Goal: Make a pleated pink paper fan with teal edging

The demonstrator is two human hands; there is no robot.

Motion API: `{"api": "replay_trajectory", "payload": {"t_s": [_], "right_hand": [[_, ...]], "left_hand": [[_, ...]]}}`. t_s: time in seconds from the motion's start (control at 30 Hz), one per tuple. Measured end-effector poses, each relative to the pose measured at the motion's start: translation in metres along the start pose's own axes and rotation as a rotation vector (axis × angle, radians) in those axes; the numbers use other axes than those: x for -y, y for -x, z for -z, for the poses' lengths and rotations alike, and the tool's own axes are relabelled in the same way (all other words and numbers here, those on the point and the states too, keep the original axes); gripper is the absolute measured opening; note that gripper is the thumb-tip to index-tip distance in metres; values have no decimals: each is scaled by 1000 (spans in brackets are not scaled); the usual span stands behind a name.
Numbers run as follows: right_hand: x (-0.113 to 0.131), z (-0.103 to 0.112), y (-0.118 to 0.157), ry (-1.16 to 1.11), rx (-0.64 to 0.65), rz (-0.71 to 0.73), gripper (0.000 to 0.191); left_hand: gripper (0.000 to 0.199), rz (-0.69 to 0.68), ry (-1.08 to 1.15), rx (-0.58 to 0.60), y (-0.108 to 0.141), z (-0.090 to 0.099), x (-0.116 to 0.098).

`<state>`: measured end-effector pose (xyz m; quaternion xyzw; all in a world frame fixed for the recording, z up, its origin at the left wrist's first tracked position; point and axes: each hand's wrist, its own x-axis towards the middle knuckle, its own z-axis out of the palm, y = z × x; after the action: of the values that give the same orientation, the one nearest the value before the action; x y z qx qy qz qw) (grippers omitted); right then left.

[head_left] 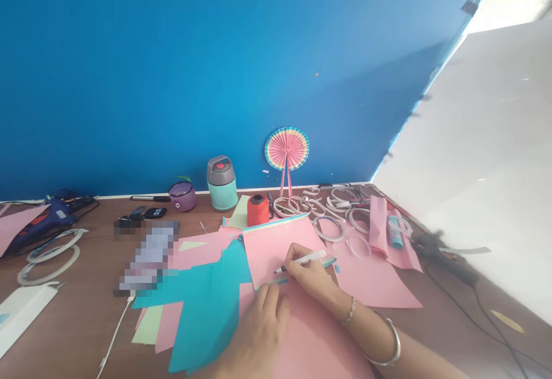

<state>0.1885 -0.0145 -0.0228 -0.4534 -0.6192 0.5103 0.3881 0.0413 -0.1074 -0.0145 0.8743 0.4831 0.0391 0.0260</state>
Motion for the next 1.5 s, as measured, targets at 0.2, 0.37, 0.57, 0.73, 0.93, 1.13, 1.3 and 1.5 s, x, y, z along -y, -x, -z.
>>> {"api": "replay_trajectory", "payload": {"t_s": [0.2, 0.37, 0.57, 0.73, 0.93, 1.13, 1.3, 1.5], "right_hand": [[9, 1, 3, 7, 0, -12, 10], [21, 2, 11, 83, -46, 104, 8], [14, 10, 10, -5, -283, 190, 12], [9, 4, 7, -9, 41, 54, 8], [8, -3, 5, 15, 108, -11, 9], [9, -3, 6, 35, 109, -15, 8], [8, -4, 6, 37, 98, -20, 8], [10, -2, 8, 85, 111, -20, 9]], "left_hand": [[24, 39, -123, -21, -1, -5, 0], [22, -11, -168, -35, -1, -8, 0], [21, 28, -145, -38, -2, -5, -2], [29, 2, -202, -57, 1, -13, -1], [28, 32, -164, -76, 4, -15, -1], [22, -13, -155, -4, 4, -9, -4], [26, -19, -150, 60, 3, -4, -5], [24, -2, -101, 47, 3, -3, -4]]}}
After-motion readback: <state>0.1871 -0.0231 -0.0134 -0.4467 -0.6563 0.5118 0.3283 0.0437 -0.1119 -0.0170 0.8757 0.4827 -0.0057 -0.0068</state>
